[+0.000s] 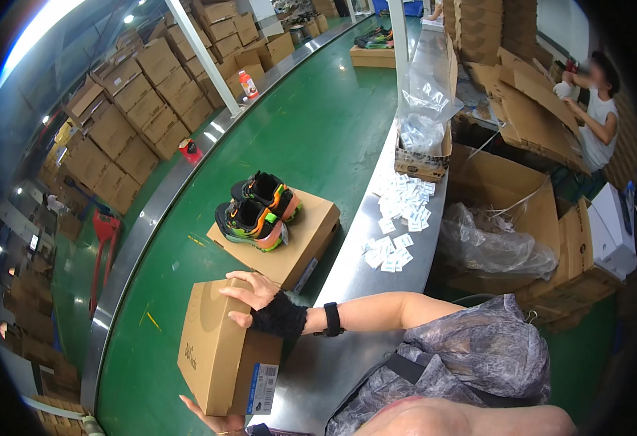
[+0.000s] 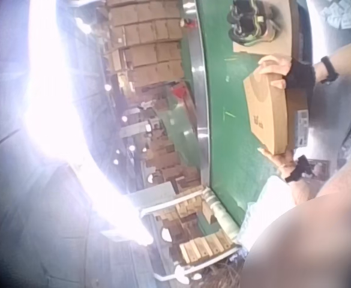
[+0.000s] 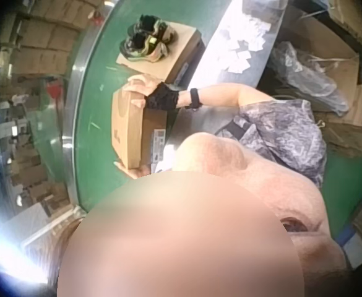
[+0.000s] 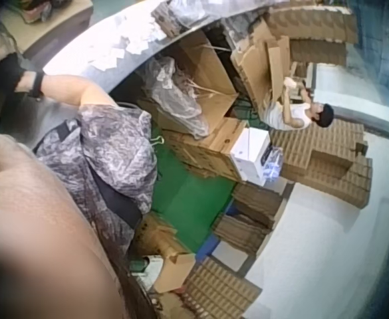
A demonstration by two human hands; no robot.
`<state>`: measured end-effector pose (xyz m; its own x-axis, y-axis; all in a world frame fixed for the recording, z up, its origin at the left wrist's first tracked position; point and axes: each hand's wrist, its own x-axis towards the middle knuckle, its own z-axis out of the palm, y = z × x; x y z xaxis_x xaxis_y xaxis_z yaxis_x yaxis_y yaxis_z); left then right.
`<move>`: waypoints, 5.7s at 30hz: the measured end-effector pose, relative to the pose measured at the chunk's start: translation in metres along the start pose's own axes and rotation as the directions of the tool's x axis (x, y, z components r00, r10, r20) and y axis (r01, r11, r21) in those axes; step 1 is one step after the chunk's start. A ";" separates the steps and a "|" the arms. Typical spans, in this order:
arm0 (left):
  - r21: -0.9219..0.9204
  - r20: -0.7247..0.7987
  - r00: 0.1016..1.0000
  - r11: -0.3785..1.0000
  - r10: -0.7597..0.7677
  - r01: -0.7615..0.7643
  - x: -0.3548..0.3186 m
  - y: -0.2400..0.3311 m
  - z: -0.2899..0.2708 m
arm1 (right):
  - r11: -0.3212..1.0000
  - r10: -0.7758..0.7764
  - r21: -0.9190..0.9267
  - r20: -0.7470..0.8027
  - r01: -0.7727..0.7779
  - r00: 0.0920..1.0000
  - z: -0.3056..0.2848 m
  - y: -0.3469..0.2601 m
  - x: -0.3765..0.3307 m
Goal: Packing finished sneakers into branded boxes with tissue paper and silica gel packets.
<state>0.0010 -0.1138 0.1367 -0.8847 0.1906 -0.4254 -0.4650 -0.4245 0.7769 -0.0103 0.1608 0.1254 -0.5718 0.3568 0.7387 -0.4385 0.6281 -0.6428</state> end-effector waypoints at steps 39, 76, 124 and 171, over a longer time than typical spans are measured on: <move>0.947 -0.312 0.625 0.186 0.715 0.261 -0.094 -0.072 -0.069 | 0.971 0.167 -0.197 0.966 0.139 0.198 0.014 0.078 -0.154; 0.368 0.464 0.709 -0.844 0.531 0.391 -0.045 -0.266 -0.007 | 0.911 0.362 -0.372 0.928 0.180 0.088 -0.078 0.006 -0.160; 0.971 -0.225 0.972 -0.072 0.062 0.229 -0.061 -0.226 0.074 | 0.925 0.333 -0.348 0.936 0.150 0.118 -0.094 0.025 -0.153; 0.953 -0.047 0.999 -0.299 0.010 0.048 -0.061 -0.217 0.101 | 0.929 0.351 -0.341 0.693 -0.142 0.630 -0.014 0.131 0.124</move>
<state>0.1529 0.0567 0.0408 -0.8870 0.1445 -0.4385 0.0658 0.9797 0.1896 -0.1293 0.2970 0.1351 -0.9944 -0.0340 0.0997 -0.0897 0.7689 -0.6330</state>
